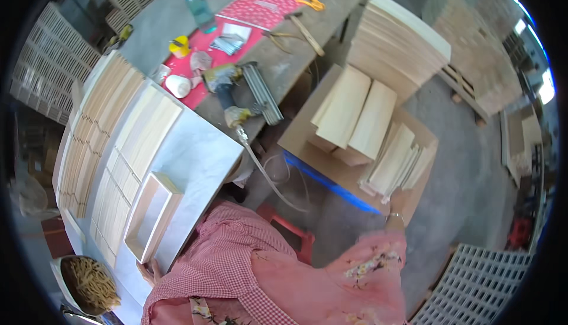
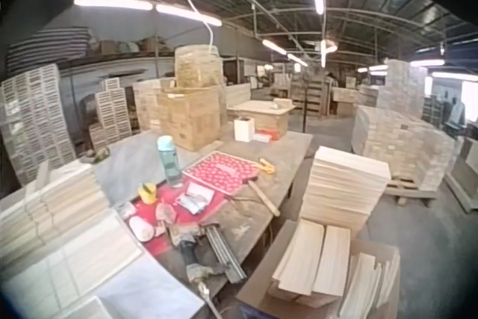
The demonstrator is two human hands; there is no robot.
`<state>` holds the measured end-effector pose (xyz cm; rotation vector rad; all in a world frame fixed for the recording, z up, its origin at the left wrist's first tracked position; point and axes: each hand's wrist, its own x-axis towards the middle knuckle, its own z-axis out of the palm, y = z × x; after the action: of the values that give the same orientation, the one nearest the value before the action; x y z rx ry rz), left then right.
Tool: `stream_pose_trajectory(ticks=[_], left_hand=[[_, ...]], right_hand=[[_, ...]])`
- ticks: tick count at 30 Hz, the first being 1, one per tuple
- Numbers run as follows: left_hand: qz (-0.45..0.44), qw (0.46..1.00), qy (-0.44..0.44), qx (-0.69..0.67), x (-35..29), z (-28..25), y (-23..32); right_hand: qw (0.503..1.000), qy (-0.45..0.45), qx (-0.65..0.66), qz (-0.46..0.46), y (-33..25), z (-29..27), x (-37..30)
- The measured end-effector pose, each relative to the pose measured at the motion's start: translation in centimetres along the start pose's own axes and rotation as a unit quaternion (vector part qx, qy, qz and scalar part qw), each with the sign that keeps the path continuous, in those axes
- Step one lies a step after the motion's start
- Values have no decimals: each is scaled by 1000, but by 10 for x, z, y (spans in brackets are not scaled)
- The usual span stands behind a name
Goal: Assembling wooden boxes by gluing and nailing wood pieces together on a workbench.
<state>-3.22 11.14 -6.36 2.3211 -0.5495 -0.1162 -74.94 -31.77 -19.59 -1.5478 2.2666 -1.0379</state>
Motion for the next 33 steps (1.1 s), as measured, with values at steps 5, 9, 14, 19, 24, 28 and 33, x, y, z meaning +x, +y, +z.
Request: stream_pose_trajectory(ticks=[5, 9, 14, 19, 24, 28, 33], left_hand=[[45, 999, 19, 16, -11, 4, -16], [56, 998, 15, 17, -9, 6, -2], [61, 998, 14, 18, -10, 7, 11], [67, 997, 19, 27, -16, 6, 12], [75, 996, 21, 41, -13, 6, 8], [46, 997, -8, 56, -6, -5, 15], [-67, 997, 22, 35, 1, 9, 37]], right_hand=[[988, 54, -12, -144, -77, -9, 48], [966, 67, 31, -248, -213, 10, 91], [951, -126, 106, -262, -373, 107, 111], [946, -109, 69, -299, -451, 211, 129], [911, -176, -245, -281, -466, 225, 114], [935, -135, -145, -293, -477, 185, 100], [920, 131, 196, -314, -377, 98, 68]])
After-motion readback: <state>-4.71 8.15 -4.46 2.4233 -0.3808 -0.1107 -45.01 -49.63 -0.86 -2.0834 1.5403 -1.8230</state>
